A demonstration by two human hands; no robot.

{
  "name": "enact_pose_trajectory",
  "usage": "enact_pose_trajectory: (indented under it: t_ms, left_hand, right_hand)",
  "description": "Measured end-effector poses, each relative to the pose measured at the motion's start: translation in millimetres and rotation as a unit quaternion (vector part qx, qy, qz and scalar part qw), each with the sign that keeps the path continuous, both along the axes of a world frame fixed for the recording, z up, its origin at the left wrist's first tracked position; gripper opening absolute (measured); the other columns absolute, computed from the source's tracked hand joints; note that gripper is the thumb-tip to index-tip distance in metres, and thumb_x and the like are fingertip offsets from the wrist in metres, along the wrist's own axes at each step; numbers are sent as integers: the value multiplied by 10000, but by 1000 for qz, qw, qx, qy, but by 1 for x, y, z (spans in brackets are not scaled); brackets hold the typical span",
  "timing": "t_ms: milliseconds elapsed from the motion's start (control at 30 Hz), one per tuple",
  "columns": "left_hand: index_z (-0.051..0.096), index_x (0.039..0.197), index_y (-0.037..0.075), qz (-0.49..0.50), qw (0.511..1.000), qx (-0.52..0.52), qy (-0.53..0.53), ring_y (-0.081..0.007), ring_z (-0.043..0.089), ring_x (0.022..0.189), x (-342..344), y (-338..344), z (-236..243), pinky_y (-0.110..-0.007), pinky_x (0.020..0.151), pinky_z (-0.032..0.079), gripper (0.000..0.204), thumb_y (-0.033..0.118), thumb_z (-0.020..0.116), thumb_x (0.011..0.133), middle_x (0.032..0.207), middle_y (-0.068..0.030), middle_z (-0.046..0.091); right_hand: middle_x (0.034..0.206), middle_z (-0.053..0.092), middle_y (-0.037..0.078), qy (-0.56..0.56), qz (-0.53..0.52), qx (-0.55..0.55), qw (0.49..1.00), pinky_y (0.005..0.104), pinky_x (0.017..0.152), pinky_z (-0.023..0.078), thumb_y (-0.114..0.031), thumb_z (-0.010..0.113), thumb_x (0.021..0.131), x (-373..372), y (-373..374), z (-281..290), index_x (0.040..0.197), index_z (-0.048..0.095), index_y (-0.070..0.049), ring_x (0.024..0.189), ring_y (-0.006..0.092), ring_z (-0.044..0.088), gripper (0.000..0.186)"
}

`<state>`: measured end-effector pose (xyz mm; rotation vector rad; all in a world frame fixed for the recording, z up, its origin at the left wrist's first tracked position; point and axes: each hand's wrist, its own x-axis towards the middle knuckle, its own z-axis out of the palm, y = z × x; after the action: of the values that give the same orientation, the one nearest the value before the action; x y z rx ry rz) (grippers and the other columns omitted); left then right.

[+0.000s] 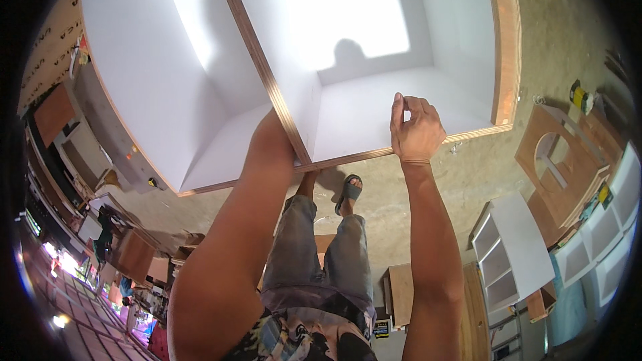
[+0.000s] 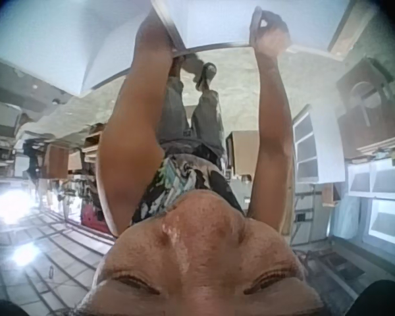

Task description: The person measures and marks a white cabinet using a tape measure, pencil, and speed square. They mark multiple locations on the cabinet's edges and sides, then place the speed square on the floor.

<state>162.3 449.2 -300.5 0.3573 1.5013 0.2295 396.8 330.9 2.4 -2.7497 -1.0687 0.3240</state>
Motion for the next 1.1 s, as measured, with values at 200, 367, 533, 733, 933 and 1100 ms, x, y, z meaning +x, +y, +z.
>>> enact_pose_trajectory:
  t_ms: [200, 367, 533, 733, 933, 1100]
  left_hand:
    - [382, 1388, 54, 44, 999, -11, 13, -304, 512, 1209, 13, -20, -2, -473, 986, 431, 594, 521, 405, 1020, 1379, -156, 489]
    - [348, 1417, 45, 68, 998, -13, 13, -321, 485, 1250, 19, -24, -7, -487, 1018, 406, 643, 544, 398, 1015, 1414, -167, 458]
    - [314, 1447, 35, 78, 997, -24, -2, -337, 458, 1290, 6, -16, 5, -501, 1050, 381, 693, 567, 391, 1009, 1449, -179, 427]
    - [274, 1482, 23, 137, 987, -16, -85, -357, 426, 1339, -11, 58, 74, -518, 1089, 352, 753, 594, 383, 1003, 1490, -194, 391]
    - [403, 1331, -37, -13, 911, 409, 58, -255, 629, 1025, 58, 59, 285, -349, 904, 510, 586, 257, 687, 911, 1208, -164, 577]
    - [304, 1413, -38, -202, 888, 391, 136, -279, 634, 1055, 64, 54, 309, -346, 869, 522, 722, 36, 647, 781, 1258, -214, 555]
  right_hand:
    - [737, 648, 9, -8, 12, 18, 1000, 382, 538, 481, -326, 654, 914, 1, 1, -3, 763, 679, -141, 640, 240, 608, 240]
    - [718, 640, 15, -14, 18, 14, 1000, 383, 524, 475, -307, 658, 913, 1, 2, 0, 746, 668, -136, 615, 239, 600, 239]
    - [712, 635, 12, -11, 32, 24, 999, 386, 522, 472, -292, 656, 911, 1, 1, 0, 750, 671, -136, 621, 240, 605, 225]
    - [725, 643, 10, -8, 20, 22, 1000, 397, 532, 477, -300, 643, 912, 0, 0, 2, 770, 684, -146, 657, 246, 625, 213]
    - [754, 657, 11, 8, 9, 3, 1000, 408, 570, 502, -321, 624, 916, 2, -2, 1, 786, 691, -152, 712, 258, 648, 223]
    - [775, 669, 19, 14, 9, -28, 999, 425, 604, 521, -340, 594, 926, 3, 0, 3, 797, 693, -143, 745, 271, 660, 256]
